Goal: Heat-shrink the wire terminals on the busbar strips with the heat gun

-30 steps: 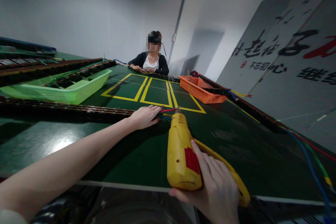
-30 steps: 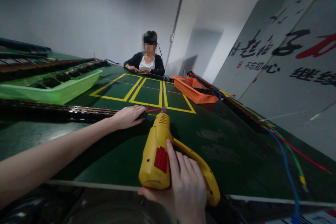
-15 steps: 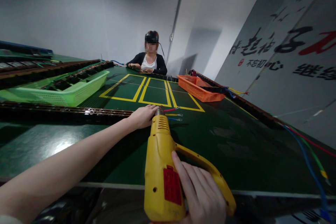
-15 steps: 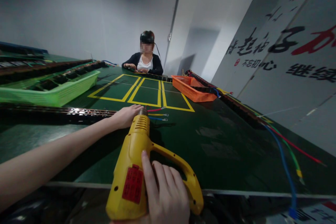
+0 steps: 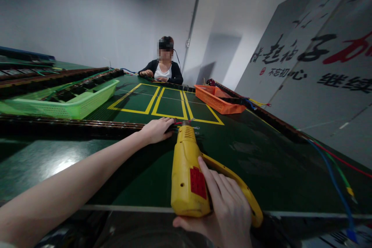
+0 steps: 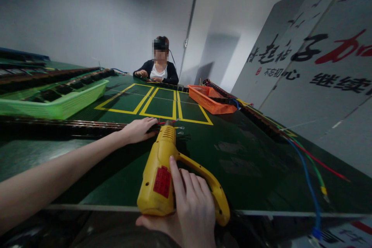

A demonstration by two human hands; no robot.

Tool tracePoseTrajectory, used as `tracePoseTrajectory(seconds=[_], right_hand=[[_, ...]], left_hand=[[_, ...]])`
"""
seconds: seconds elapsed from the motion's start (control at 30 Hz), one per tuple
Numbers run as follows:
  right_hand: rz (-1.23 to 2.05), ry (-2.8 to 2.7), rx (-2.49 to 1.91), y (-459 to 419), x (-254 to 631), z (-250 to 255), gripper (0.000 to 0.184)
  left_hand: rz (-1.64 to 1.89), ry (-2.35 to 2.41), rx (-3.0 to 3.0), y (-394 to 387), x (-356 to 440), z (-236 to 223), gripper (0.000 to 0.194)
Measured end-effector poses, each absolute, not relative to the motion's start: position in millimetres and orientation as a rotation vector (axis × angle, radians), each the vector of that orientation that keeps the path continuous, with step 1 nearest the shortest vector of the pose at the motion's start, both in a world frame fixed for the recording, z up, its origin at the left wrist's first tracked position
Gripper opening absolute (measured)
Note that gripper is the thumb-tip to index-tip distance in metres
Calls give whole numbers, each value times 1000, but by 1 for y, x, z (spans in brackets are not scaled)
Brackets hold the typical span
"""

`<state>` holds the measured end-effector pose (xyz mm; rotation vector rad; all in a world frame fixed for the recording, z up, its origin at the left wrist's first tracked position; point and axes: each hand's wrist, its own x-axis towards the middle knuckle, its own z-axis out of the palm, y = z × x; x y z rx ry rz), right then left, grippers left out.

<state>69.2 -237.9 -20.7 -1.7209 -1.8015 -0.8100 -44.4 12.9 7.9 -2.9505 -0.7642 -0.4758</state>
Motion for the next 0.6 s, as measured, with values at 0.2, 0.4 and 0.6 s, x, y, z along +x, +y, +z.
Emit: tracePoseTrajectory(seconds=[0.2, 0.4, 0.6], right_hand=[[-842, -1732, -1757, -231, 77, -22, 109], [-871, -1717, -1777, -228, 81, -22, 107], [-894, -1749, -1769, -232, 75, -22, 110]], left_hand=[[-471, -767, -2947, 13, -44, 7, 31], [-476, -752, -2939, 13, -44, 7, 29], [-483, -750, -2909, 11, -44, 8, 25]])
